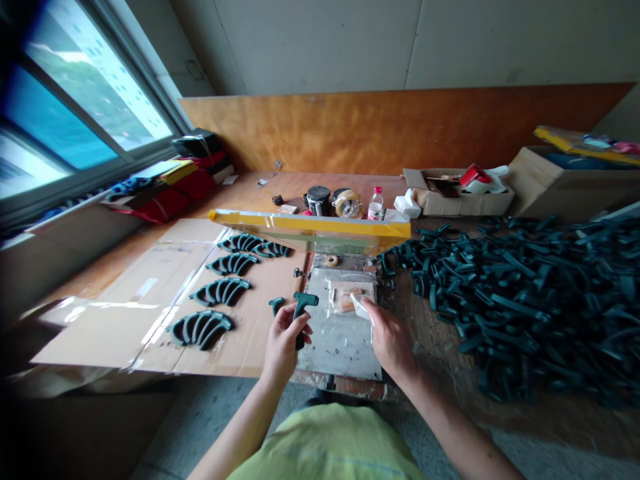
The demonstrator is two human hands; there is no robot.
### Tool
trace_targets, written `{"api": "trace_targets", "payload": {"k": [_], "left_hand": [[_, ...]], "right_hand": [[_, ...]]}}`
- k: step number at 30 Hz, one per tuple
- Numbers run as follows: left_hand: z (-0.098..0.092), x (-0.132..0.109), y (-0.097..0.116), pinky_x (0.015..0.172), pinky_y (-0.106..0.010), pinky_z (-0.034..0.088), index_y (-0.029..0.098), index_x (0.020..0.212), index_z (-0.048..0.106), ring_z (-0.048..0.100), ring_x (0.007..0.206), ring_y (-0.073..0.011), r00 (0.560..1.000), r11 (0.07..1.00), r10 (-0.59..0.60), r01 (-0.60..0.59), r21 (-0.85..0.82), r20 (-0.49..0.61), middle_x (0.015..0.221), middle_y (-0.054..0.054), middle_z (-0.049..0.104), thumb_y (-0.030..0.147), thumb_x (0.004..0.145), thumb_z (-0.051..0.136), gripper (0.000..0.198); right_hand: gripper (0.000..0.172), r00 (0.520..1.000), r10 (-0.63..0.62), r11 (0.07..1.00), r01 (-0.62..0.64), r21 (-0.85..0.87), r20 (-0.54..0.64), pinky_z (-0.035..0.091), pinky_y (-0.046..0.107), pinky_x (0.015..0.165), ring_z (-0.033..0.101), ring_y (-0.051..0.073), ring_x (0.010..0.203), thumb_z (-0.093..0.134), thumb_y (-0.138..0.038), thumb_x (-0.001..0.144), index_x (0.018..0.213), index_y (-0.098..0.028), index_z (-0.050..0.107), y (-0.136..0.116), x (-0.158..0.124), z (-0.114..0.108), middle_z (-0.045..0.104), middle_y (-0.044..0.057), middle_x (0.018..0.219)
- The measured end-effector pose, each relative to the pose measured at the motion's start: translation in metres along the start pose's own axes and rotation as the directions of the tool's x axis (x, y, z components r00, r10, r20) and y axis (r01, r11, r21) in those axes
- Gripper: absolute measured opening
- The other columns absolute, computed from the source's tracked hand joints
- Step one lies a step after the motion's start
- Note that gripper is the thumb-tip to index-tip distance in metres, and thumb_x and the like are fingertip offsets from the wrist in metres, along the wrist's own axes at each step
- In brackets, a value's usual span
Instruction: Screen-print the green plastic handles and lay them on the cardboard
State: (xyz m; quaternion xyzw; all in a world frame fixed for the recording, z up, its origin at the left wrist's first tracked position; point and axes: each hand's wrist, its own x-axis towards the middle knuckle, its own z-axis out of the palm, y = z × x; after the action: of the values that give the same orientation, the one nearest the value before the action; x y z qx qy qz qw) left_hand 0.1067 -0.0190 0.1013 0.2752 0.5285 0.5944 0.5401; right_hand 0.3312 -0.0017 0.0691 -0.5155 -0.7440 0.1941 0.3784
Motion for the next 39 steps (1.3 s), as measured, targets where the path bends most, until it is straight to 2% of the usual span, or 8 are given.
{"api": "trace_targets", "payload": {"k": [3,7,14,22,30,34,37,39], "left_hand": [[0.004,-0.001,-0.003,0.057,-0.027,0.055,0.02,0.11,0.05,0.065,0.067,-0.0131,0.998,0.998,-0.062,0.063,-0.032,0.02,0.086,0.002,0.059,0.038,0.069,0.076,0.051],[0.012,-0.003,-0.011,0.071,-0.035,0.058,0.02,0.107,0.049,0.062,0.076,-0.0146,0.991,0.995,-0.098,0.099,0.001,0.093,0.086,0.002,0.058,0.036,0.069,0.077,0.05],[0.026,-0.008,-0.021,0.061,-0.02,0.041,0.021,0.082,0.046,0.044,0.066,-0.0094,0.984,0.928,0.17,-0.176,0.329,0.05,0.072,0.005,0.045,0.026,0.073,0.07,0.026],[0.038,-0.015,-0.029,0.065,-0.021,0.042,0.02,0.087,0.047,0.048,0.071,-0.0097,0.977,0.949,0.189,-0.207,0.239,0.096,0.077,0.005,0.051,0.014,0.073,0.062,0.021],[0.048,-0.02,-0.033,0.066,-0.025,0.051,0.021,0.093,0.046,0.053,0.072,-0.0101,0.972,0.998,0.031,-0.042,0.042,0.231,0.084,0.003,0.055,0.028,0.077,0.07,0.029],[0.057,-0.018,-0.037,0.067,-0.025,0.052,0.021,0.093,0.047,0.053,0.072,-0.01,0.976,1.0,0.005,-0.012,0.029,0.216,0.083,0.004,0.053,0.029,0.076,0.071,0.031],[0.064,-0.014,-0.041,0.064,-0.02,0.046,0.019,0.088,0.049,0.05,0.07,-0.0089,0.979,0.977,0.108,-0.137,0.161,0.175,0.077,0.005,0.052,0.024,0.074,0.071,0.026],[0.068,-0.012,-0.044,0.063,-0.019,0.044,0.019,0.089,0.05,0.05,0.069,-0.009,0.974,0.953,0.155,-0.192,0.235,0.166,0.076,0.004,0.052,0.022,0.073,0.071,0.026]], "right_hand": [[0.041,0.991,0.077,0.997,-0.078,0.0,-0.105,0.052,0.039,0.096,0.065,0.025,0.108,0.042,-0.021,0.093,0.128,-0.027,0.061,-0.019,0.017,-0.002,0.068,0.004,0.121],[0.034,0.982,-0.018,1.0,0.022,0.019,-0.19,0.052,0.037,0.094,0.065,0.023,0.104,0.041,-0.021,0.095,0.121,-0.025,0.064,-0.048,0.032,0.01,0.07,0.007,0.113],[0.015,0.947,-0.108,0.983,0.146,0.108,-0.302,0.054,0.03,0.076,0.063,0.018,0.086,0.049,-0.017,0.092,0.093,-0.023,0.063,-0.077,0.032,0.043,0.063,0.006,0.089],[0.008,0.946,0.057,0.965,0.03,0.26,-0.32,0.05,0.031,0.078,0.058,0.018,0.095,0.065,-0.024,0.086,0.081,-0.022,0.059,-0.075,0.038,0.048,0.057,0.005,0.102],[0.026,0.892,0.209,0.968,-0.131,0.214,-0.4,0.039,0.027,0.064,0.046,0.013,0.066,0.06,-0.029,0.088,0.067,-0.021,0.047,-0.023,0.057,0.031,0.045,-0.003,0.071],[0.019,0.881,0.065,0.992,-0.006,0.127,-0.468,0.042,0.027,0.068,0.052,0.014,0.073,0.058,-0.025,0.09,0.074,-0.021,0.049,-0.037,0.049,0.01,0.05,-0.001,0.077],[0.015,0.922,-0.149,0.988,0.155,-0.012,-0.356,0.043,0.026,0.068,0.053,0.014,0.076,0.052,-0.016,0.091,0.077,-0.022,0.051,-0.053,0.042,0.008,0.054,0.001,0.082],[0.015,0.944,-0.181,0.983,0.161,-0.091,-0.276,0.043,0.026,0.068,0.053,0.015,0.076,0.049,-0.013,0.091,0.078,-0.022,0.052,-0.045,0.044,0.01,0.054,0.002,0.083]]}}
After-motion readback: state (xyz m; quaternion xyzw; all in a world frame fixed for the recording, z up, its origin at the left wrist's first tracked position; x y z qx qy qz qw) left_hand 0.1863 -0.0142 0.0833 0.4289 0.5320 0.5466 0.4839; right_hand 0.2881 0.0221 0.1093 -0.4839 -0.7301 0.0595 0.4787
